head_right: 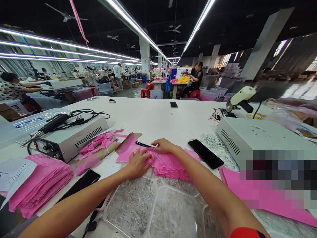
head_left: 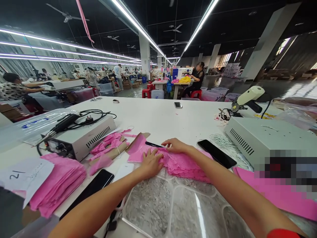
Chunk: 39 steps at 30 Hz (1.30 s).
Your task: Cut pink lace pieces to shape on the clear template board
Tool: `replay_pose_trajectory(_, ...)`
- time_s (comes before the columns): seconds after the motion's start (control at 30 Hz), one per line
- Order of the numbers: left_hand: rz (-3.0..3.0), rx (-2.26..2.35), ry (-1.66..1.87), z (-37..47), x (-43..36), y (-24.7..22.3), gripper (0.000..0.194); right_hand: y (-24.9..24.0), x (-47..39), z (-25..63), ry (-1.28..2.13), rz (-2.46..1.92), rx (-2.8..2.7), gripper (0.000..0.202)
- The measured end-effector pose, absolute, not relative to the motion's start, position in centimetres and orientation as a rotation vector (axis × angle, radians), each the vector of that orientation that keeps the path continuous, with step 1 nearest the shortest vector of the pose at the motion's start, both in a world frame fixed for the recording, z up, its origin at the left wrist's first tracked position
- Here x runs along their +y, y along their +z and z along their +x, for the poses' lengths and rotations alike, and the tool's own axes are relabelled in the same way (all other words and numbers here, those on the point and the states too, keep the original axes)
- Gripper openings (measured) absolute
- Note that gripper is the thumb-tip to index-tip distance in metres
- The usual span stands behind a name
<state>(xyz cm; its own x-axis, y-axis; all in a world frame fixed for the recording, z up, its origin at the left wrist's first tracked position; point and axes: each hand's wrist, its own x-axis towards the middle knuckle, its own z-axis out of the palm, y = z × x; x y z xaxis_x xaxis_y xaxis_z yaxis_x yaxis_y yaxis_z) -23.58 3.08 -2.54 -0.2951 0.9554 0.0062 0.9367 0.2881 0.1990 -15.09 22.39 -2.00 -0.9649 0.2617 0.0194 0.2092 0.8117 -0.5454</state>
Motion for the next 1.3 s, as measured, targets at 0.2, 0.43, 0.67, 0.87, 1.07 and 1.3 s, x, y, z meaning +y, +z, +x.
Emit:
replay_pose_trajectory(0.2, 1.765, 2.437, 0.188, -23.4, 3.0, -2.4, 0.04, -1.6, 21.7, -16.2, 0.913, -0.417, -2.888, 0.047)
replay_pose_trajectory(0.43, 1.739, 2.475, 0.162, -23.0, 3.1, -2.2, 0.038, -1.6, 21.7, -17.5, 0.996, -0.629, -2.803, 0.032)
replay_pose_trajectory(0.67, 1.794, 2.461, 0.167, -23.1, 3.0, -2.1, 0.038, 0.1, 21.8, -15.9, 0.95, -0.666, -2.598, 0.028)
replay_pose_trajectory(0.87, 1.968, 2.367, 0.355, -23.6, 3.6, -1.0, 0.027, 1.6, 22.7, -5.6, 0.848, -0.796, -2.46, 0.027)
replay_pose_trajectory(1.07, 2.188, 2.123, 0.44, -20.5, 5.8, 1.2, 0.018, -0.4, 19.9, 1.8, 0.705, -0.734, -2.527, 0.018)
replay_pose_trajectory(1.3, 2.148, 2.17, 0.185, -18.4, 6.2, 0.8, 0.026, -3.0, 18.6, 3.0, 0.598, -0.59, -2.6, 0.019)
